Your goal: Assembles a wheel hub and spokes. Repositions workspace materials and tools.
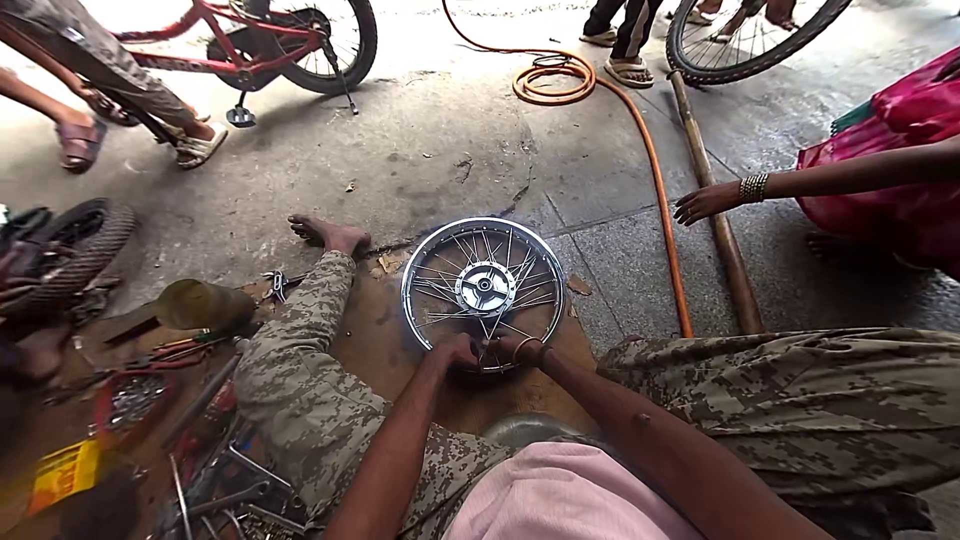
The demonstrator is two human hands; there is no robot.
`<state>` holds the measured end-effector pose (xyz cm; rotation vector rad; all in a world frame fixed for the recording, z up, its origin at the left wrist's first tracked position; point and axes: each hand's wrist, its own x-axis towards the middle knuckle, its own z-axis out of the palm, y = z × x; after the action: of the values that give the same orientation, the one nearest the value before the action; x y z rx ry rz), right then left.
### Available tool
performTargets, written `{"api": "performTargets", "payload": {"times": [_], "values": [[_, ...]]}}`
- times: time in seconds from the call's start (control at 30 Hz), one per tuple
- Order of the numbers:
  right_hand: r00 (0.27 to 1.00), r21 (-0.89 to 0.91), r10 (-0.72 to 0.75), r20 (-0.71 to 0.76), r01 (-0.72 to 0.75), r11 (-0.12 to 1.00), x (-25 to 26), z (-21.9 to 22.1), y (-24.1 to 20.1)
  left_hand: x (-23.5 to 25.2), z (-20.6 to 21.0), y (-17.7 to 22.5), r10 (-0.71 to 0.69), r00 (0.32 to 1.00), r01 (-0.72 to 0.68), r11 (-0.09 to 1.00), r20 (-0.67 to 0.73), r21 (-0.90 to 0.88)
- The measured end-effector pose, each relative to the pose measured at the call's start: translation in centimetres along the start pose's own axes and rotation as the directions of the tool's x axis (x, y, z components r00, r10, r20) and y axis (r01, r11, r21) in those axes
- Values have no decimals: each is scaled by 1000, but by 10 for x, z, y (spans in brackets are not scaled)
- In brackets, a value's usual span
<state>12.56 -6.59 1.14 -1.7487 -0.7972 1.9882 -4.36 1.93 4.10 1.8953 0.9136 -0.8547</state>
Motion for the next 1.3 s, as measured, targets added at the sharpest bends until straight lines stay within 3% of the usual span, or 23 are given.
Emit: {"api": "performTargets", "payload": {"times": [0.1,0.33,0.47,0.6,0.7,0.73,0.8,0.87,0.9,0.93,0.97,1.0,1.07,1.1,1.13,1.17,1.23,1.3], "values": [[999,-28,30,16,-30,999,3,-9,-2,-6,13,19,-86,993,65,966,75,249],[998,-393,-51,-39,32,919,10,-32,-4,-23,29,49,-39,997,19,957,61,291],[998,-605,1,-68,-42,795,15,-36,-18,-18,33,44,-3,1000,-3,967,23,255],[997,-627,77,-26,-76,775,14,-40,-18,-31,9,42,2,999,-7,991,42,132],[994,-598,110,22,-75,798,8,-41,-17,-80,-37,32,14,979,-26,998,-205,-53],[994,-590,104,27,-68,805,8,-41,-17,-114,-53,32,-21,938,-28,990,-345,-137],[995,-549,94,22,-67,833,8,-39,-16,-188,-71,31,-112,766,-26,979,-633,-204],[993,-413,119,21,-100,905,1,-35,-20,-254,-72,9,-154,477,-67,975,-866,-210],[991,-307,130,20,-117,944,-2,-33,-21,-284,-67,-1,-181,285,-169,957,-941,-235],[990,-208,139,20,-132,969,-3,-32,-18,-307,-60,-8,-234,109,-343,903,-966,-257],[991,-151,136,19,-132,980,-4,-33,-13,-322,-53,-13,-352,-24,-524,801,-936,-288],[994,-159,112,10,-109,981,-4,-35,-9,-330,-48,-15,-484,-121,-656,694,-867,-296],[1000,-333,23,21,-15,943,-4,-36,-9,-326,-32,-27,-670,-208,-779,554,-713,-293],[998,-434,-5,58,30,900,-12,-35,-13,-314,-18,-35,-729,-194,-778,522,-656,-349],[996,-498,-9,91,54,866,-13,-35,-16,-296,-2,-39,-792,-137,-751,474,-595,-459],[995,-487,-15,99,62,871,-7,-37,-14,-280,15,-37,-823,-34,-696,426,-566,-577],[995,-378,-25,95,59,924,10,-47,-1,-260,60,-19,-775,260,-487,410,-576,-771],[997,-332,-43,69,63,941,12,-55,-1,-242,95,0,-713,460,-300,436,-529,-848]]}}
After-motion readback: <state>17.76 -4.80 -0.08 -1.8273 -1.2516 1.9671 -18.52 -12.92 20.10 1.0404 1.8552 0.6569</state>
